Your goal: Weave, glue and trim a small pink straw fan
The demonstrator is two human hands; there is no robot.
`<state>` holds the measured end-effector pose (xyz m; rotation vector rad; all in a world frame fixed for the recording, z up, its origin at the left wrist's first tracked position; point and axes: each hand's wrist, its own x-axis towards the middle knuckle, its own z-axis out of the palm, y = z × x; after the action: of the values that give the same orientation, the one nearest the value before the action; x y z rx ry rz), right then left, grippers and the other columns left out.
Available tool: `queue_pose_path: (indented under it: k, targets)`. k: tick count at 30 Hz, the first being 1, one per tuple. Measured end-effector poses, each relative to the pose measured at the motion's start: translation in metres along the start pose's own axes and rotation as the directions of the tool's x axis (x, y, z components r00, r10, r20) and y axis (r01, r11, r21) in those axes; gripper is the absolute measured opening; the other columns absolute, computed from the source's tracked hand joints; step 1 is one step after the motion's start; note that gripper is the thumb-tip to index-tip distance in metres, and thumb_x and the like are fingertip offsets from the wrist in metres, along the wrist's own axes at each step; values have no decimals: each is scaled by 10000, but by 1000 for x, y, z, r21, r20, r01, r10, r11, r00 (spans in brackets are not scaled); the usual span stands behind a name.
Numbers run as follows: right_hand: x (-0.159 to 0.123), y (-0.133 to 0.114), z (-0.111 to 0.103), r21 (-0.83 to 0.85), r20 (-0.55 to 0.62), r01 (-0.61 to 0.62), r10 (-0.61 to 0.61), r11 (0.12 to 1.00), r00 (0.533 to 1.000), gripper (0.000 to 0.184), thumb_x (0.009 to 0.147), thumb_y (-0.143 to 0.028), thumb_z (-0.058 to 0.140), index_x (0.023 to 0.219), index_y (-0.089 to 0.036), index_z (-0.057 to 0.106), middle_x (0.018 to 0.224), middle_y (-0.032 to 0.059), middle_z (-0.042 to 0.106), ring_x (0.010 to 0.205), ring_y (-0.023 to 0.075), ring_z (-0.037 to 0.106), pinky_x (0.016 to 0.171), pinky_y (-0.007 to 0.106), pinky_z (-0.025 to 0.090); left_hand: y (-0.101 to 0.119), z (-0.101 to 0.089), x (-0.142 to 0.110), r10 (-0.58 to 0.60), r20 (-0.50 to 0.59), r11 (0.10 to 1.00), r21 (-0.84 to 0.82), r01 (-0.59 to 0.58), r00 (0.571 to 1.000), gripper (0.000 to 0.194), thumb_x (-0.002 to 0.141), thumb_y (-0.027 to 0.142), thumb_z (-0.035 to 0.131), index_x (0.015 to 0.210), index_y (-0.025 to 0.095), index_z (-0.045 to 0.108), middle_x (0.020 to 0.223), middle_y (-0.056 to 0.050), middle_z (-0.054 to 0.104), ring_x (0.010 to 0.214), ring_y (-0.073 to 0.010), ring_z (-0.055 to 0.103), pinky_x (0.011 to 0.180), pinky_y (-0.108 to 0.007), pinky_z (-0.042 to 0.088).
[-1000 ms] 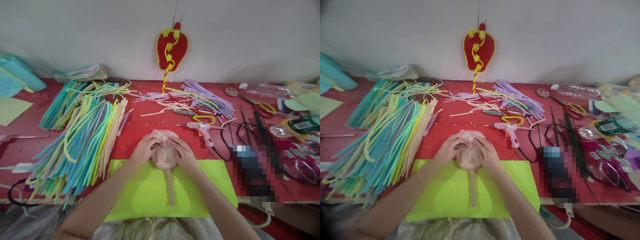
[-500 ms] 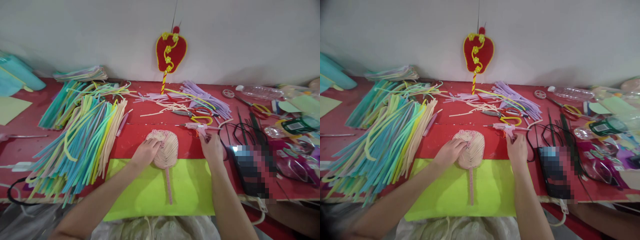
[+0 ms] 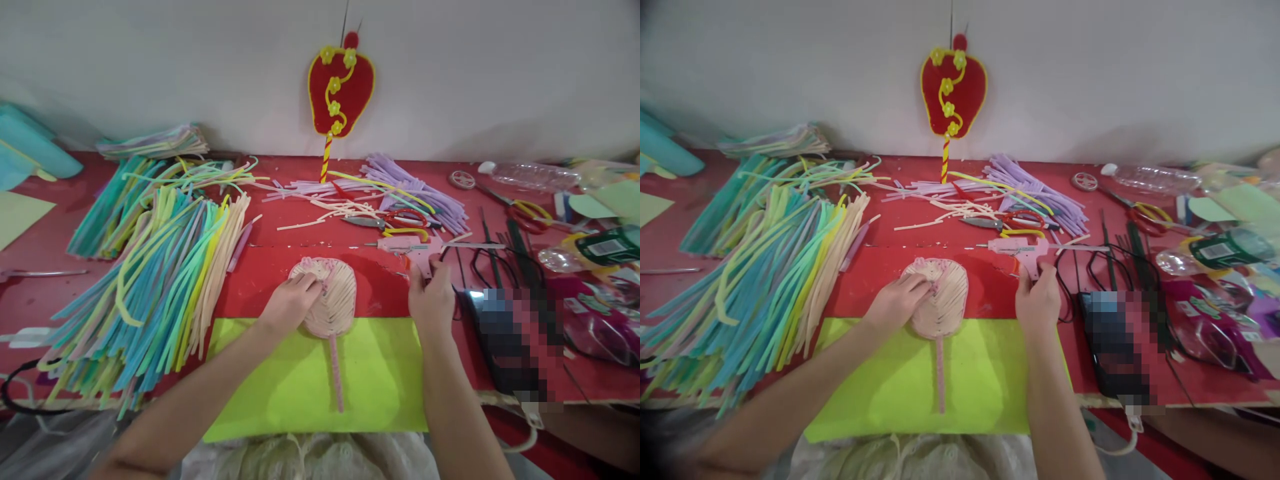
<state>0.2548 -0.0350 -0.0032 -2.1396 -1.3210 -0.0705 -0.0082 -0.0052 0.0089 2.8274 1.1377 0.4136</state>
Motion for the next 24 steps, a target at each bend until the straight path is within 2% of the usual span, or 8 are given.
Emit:
queue_pose_path:
  k: [5, 11, 17, 24]
  targets:
    - [-8, -10, -2, 94, 84, 3, -11, 996, 996, 473, 841, -498, 361, 1114, -128, 472, 998, 174, 607, 869, 269, 590, 716, 373, 446, 1, 3, -3, 1, -16, 1000, -11, -1, 1000, 185, 877, 151, 396, 980, 116, 546, 991, -72, 589, 896, -173, 564, 747, -296, 503]
    - [-11, -11, -1, 125, 179, -25, 2, 992, 984, 504, 821, -540, 375, 1112, -143, 481, 993, 159, 610, 857, 262, 591, 679, 353, 446, 12, -4, -4, -20, 17, 999, 38, 19, 1000, 217, 867, 108, 388, 1026, 81, 533, 961, -96, 604, 884, -190, 580, 680, -292, 521]
    - [-16, -20, -4, 56, 221, -51, 37, 997, 975, 682, 632, -669, 543, 1086, -163, 487, 991, 128, 618, 824, 258, 600, 670, 350, 455, 15, -10, 0, -21, 52, 998, 52, 18, 998, 192, 838, 72, 431, 987, 69, 552, 914, -92, 609, 856, -183, 594, 647, -275, 533]
    - [-25, -27, -1, 15, 256, 21, -25, 1000, 966, 573, 664, -617, 528, 1040, -186, 488, 978, 121, 631, 773, 250, 607, 625, 341, 443, 12, -5, 1, 38, -56, 991, 129, -30, 998, 181, 849, 99, 430, 953, 57, 571, 873, -93, 625, 804, -167, 609, 613, -253, 540]
